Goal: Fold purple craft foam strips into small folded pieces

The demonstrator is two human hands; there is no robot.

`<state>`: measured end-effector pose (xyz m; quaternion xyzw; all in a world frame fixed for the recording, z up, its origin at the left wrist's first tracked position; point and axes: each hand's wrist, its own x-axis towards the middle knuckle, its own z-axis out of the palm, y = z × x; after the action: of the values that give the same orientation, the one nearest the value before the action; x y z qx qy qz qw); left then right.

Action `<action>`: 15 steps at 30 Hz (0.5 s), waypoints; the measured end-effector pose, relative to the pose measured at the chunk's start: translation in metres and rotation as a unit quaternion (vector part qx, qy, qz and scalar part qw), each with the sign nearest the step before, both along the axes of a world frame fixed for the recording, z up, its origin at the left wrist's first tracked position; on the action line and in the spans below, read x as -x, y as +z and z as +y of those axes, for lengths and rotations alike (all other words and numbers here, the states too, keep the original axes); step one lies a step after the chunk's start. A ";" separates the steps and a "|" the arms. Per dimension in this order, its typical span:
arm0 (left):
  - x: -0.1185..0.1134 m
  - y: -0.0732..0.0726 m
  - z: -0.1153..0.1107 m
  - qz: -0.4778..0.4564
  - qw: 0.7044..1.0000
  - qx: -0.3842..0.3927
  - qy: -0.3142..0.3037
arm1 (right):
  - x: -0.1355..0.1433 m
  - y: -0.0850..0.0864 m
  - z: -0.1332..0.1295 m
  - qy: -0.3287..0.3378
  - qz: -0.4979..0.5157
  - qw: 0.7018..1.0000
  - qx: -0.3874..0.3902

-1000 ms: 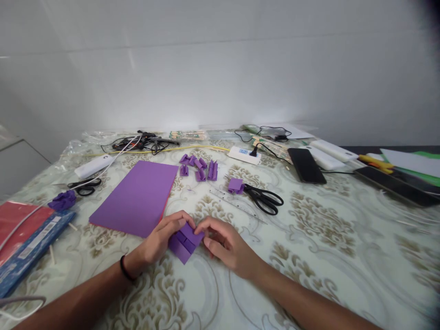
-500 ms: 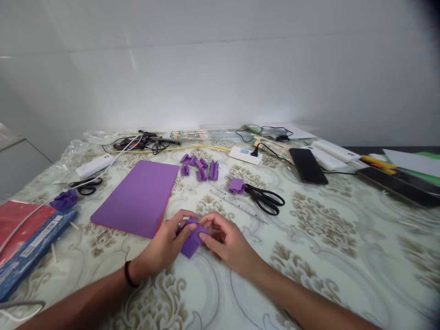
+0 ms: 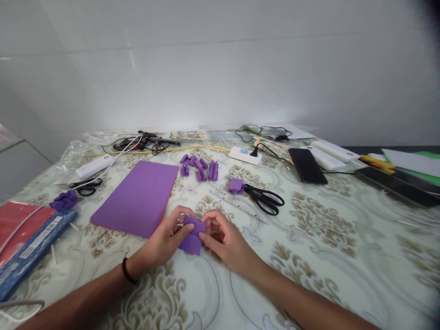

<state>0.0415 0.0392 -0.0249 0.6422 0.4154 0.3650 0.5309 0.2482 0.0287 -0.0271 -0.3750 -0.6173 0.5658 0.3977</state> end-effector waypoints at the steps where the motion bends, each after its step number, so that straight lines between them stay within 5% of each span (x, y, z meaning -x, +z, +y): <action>1: 0.000 0.001 0.001 0.010 1.000 -0.011 -0.013 | 0.000 0.000 0.000 -0.006 -0.003 1.000 -0.005; 5: 0.000 0.005 0.002 0.035 0.997 -0.041 -0.057 | 0.000 -0.001 -0.001 -0.021 -0.005 1.000 -0.012; 15: -0.001 0.002 -0.002 0.023 1.000 0.010 -0.014 | -0.001 0.004 0.004 0.000 -0.027 0.997 0.068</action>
<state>0.0425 0.0370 -0.0226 0.6509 0.4223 0.3382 0.5326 0.2488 0.0323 -0.0231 -0.4159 -0.5882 0.5960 0.3547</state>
